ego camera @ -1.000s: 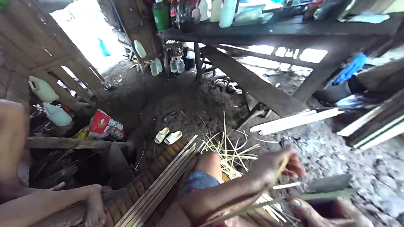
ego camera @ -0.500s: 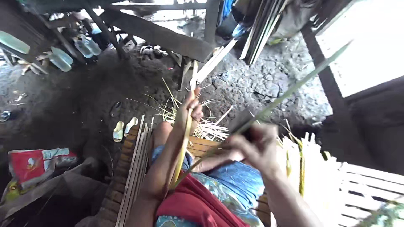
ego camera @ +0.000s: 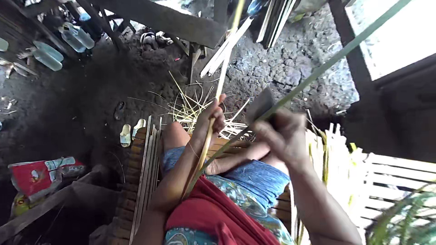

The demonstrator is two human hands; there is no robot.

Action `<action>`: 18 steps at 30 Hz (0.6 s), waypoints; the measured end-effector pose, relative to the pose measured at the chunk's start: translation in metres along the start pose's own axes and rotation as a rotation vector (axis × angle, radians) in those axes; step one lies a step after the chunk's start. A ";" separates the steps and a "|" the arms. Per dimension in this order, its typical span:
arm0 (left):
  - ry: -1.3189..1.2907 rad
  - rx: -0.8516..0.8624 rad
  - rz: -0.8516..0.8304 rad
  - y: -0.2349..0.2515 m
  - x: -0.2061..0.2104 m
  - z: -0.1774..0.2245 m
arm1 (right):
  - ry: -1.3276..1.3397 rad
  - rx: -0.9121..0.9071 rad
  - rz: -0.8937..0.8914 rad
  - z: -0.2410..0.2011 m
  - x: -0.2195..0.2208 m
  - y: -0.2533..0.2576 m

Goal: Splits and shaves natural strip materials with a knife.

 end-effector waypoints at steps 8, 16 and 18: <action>0.127 -0.050 -0.272 0.008 0.011 0.002 | -0.069 0.013 -0.147 0.006 0.032 -0.001; 0.264 0.098 0.060 -0.012 0.024 -0.003 | 0.045 0.052 -0.001 0.016 -0.031 0.017; 0.193 0.159 0.238 -0.015 0.005 0.004 | 0.088 0.084 -0.007 0.021 -0.030 0.010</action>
Point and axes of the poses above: each hand's wrist, its own y-axis towards the middle knuckle, its own x-axis out of the palm, z = x × y, the point moved 2 cm from there along y, towards the middle knuckle, and after that the axes turned 13 degrees about -z, right-handed, at the moved point
